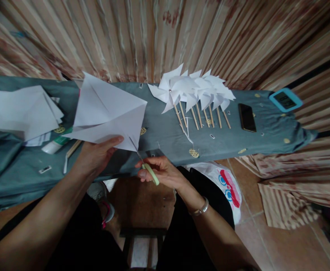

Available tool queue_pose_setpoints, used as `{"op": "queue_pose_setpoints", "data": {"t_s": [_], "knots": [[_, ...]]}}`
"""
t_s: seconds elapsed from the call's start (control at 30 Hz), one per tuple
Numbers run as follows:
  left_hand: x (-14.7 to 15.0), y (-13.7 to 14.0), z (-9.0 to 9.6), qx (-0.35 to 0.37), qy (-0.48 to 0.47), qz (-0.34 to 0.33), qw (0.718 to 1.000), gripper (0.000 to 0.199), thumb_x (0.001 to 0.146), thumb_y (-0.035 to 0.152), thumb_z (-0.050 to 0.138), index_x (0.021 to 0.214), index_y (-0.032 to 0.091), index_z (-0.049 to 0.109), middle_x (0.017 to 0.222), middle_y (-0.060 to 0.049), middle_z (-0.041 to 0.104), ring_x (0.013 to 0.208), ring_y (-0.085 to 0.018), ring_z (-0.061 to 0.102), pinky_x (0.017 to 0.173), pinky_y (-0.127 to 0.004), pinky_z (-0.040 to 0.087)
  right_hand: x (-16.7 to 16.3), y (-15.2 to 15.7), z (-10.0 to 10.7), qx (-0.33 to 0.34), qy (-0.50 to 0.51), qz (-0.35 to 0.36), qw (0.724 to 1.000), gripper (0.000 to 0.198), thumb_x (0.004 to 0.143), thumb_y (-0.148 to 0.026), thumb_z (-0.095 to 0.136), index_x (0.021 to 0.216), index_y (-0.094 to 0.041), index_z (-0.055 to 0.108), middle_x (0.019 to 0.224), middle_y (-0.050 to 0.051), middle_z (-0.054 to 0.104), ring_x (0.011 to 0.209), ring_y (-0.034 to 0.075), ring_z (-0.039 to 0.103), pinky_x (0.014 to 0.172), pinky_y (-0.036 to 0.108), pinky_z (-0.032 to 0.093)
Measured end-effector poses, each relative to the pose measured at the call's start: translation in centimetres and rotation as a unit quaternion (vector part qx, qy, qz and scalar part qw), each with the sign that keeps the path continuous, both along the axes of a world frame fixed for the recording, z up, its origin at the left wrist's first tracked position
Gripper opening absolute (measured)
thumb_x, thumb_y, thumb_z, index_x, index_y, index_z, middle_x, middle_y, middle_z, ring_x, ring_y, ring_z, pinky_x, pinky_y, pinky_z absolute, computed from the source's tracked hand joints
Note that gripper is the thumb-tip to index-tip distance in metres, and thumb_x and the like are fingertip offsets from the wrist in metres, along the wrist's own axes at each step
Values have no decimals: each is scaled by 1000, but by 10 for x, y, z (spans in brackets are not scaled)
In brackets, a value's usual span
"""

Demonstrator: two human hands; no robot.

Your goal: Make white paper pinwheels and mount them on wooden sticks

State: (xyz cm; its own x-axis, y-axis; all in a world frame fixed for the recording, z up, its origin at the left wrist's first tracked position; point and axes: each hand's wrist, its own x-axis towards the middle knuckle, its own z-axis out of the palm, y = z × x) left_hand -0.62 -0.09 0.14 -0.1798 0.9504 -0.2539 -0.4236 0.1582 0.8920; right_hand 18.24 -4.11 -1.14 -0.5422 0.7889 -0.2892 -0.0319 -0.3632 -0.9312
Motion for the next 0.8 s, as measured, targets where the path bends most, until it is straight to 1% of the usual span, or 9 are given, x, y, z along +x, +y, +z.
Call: {"op": "queue_pose_setpoints", "data": {"t_s": [0.1,0.27,0.43,0.6,0.8], "knots": [[0,0,0,0,-1,-1,1000,52,54,17,80,104,26,68,97,2,73,89,-21,64,84,-32,51,0,-1,-1,-11,1,-4,1000,44,72,-49,77,95,-13,71,66,0,65,57,9,57,57,22,50],[1,0,2,-4,-9,-5,1000,52,53,17,80,102,25,67,95,1,73,86,-21,64,82,-32,52,0,-1,-2,-25,8,-8,1000,41,70,-46,79,94,-13,71,66,-1,65,56,8,58,57,21,51],[0,-1,2,-6,-1,-3,1000,54,54,16,80,106,26,66,94,2,73,88,-22,65,84,-33,52,-1,-1,-2,-33,7,-12,999,41,69,-45,80,93,-13,72,62,-1,65,54,7,57,52,18,49],[-1,0,1,-2,3,-2,1000,55,56,16,80,108,26,66,95,2,73,87,-21,66,85,-32,53,-1,0,-1,-51,13,-15,999,38,67,-40,82,92,-14,72,62,-2,65,53,7,58,53,19,50],[-1,1,2,-10,2,7,1000,53,52,14,80,102,26,66,82,4,72,84,-20,65,89,-33,52,-1,0,-1,-70,2,-15,997,33,67,-32,83,92,-14,71,61,-4,65,54,6,58,51,16,47]]}}
